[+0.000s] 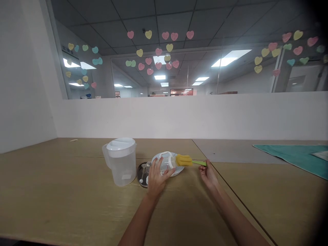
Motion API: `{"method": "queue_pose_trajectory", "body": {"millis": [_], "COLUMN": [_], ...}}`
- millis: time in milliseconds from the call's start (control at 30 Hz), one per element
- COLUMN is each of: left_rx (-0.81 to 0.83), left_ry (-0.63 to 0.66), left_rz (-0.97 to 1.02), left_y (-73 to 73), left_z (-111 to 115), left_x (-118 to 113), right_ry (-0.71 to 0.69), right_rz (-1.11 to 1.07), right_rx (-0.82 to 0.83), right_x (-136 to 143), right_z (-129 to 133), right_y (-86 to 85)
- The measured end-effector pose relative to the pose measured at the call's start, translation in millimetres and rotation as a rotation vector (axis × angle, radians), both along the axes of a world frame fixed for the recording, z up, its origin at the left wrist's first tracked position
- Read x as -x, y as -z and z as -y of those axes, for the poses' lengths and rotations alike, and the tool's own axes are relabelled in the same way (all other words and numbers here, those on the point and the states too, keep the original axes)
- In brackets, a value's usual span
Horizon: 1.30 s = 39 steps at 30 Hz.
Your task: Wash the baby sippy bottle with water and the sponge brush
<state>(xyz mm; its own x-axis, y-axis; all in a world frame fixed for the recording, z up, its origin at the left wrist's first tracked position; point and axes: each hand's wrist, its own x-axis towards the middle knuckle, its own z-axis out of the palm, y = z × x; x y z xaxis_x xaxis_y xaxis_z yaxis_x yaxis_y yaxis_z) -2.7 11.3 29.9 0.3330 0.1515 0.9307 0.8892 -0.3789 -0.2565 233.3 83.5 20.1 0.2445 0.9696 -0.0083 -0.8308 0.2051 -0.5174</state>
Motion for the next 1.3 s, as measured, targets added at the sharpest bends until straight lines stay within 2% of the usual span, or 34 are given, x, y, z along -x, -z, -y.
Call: {"method": "queue_pose_trajectory", "body": {"millis": [233, 333, 567, 733, 800, 867, 1033, 1167, 1300], "left_rx": [0.011, 0.044, 0.091, 0.166, 0.164, 0.139, 0.111, 0.138, 0.119], "left_ry": [-0.047, -0.060, -0.052, 0.029, 0.025, -0.016, -0.097, -0.115, -0.235], "left_rz": [-0.092, -0.090, -0.099, -0.184, -0.205, -0.206, -0.171, -0.162, -0.113], "left_y": [2.0, 3.2, 6.3, 9.3, 9.2, 7.9, 3.8, 4.0, 4.8], "left_z": [-7.2, -8.6, -8.4, -4.7, -4.0, -4.2, -7.3, -9.9, -12.5], "left_x": [13.8, 14.7, 10.5, 0.0, -4.0, -4.7, 4.4, 12.4, 22.2], "right_ry": [0.191, 0.226, 0.168, 0.072, 0.017, 0.014, 0.140, 0.268, 0.424], "right_rz": [0.220, 0.292, 0.295, 0.418, 0.442, 0.404, 0.323, 0.273, 0.201], "right_rx": [-0.103, -0.151, -0.187, -0.241, -0.248, -0.222, -0.074, 0.041, 0.207], "right_x": [0.2, -0.2, -1.3, 13.8, 20.1, 22.9, 15.0, 0.4, -20.4], "right_z": [7.2, 7.6, 7.0, 13.7, 16.0, 16.7, 8.3, -8.3, -24.4], "right_y": [-6.1, -7.3, -8.1, -8.1, -7.8, -7.8, -4.5, 7.9, 24.8]}}
